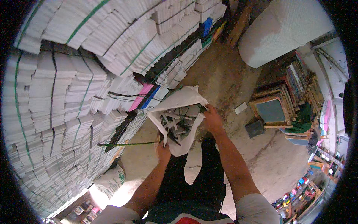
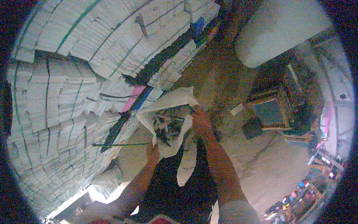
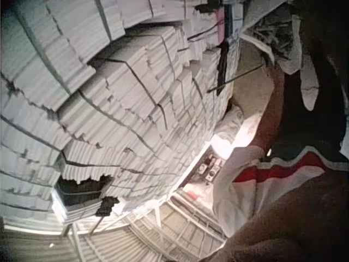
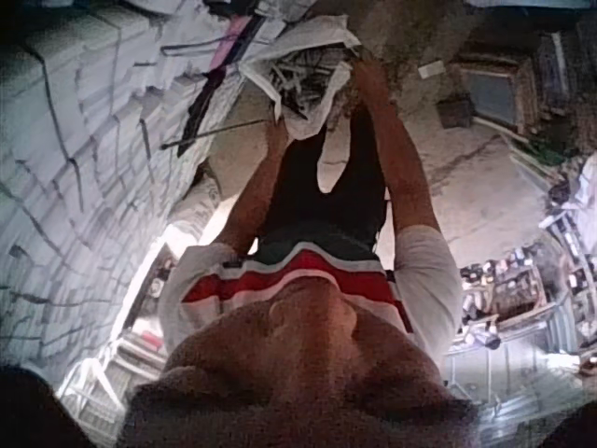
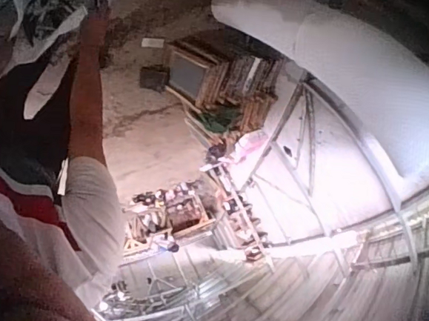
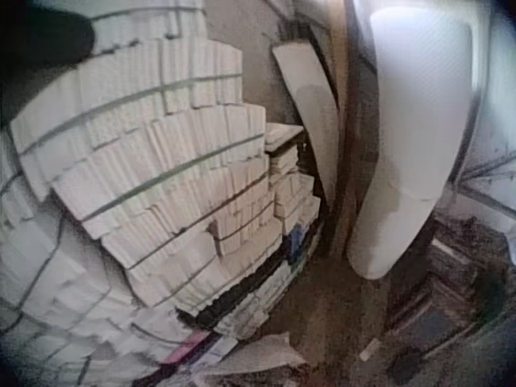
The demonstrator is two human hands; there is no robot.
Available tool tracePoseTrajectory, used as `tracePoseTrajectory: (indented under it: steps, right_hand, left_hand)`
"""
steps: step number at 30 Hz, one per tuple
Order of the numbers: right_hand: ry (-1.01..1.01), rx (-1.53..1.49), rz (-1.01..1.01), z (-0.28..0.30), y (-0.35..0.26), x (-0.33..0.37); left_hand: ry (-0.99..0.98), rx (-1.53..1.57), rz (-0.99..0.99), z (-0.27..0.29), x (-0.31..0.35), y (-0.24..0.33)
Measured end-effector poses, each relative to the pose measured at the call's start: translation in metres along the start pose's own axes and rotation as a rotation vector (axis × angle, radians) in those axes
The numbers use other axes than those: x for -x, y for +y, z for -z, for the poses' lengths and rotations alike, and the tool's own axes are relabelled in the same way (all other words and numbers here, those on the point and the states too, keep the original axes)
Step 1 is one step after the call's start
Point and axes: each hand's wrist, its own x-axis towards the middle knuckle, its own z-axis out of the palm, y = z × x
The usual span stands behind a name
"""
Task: The person collects small debris and a dark rectangular object into a white sack, then sweeps the floor with a broom and dustpan, transferring the swept debris into the sack. The person moves around a cluttered workshop area while performing the cleaning.
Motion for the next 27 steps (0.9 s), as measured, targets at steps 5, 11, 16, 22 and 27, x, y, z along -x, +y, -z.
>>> tracePoseTrajectory:
  steps: [5, 11, 16, 22, 27]
  right_hand:
    - [0.197, -0.289, -0.204, -0.011, -0.003, 0.047]
    - [0.4, -0.611, -0.535, -0.024, -0.059, 0.099]
    - [0.292, -0.31, -0.445, -0.03, -0.144, 0.11]
    - [0.155, -0.183, -0.282, -0.032, -0.14, 0.077]
    - [-0.081, -0.191, -0.443, 0.016, -0.114, 0.047]
  left_hand:
    - [-0.05, -0.004, -0.078, 0.038, -0.092, 0.032]
    - [0.035, 0.01, -0.627, 0.074, -0.194, 0.135]
    - [0.019, 0.229, -0.461, 0.056, -0.199, 0.169]
    - [-0.207, 0.21, 0.146, -0.009, -0.108, 0.082]
    - [-0.371, 0.508, 0.142, -0.039, -0.096, 0.075]
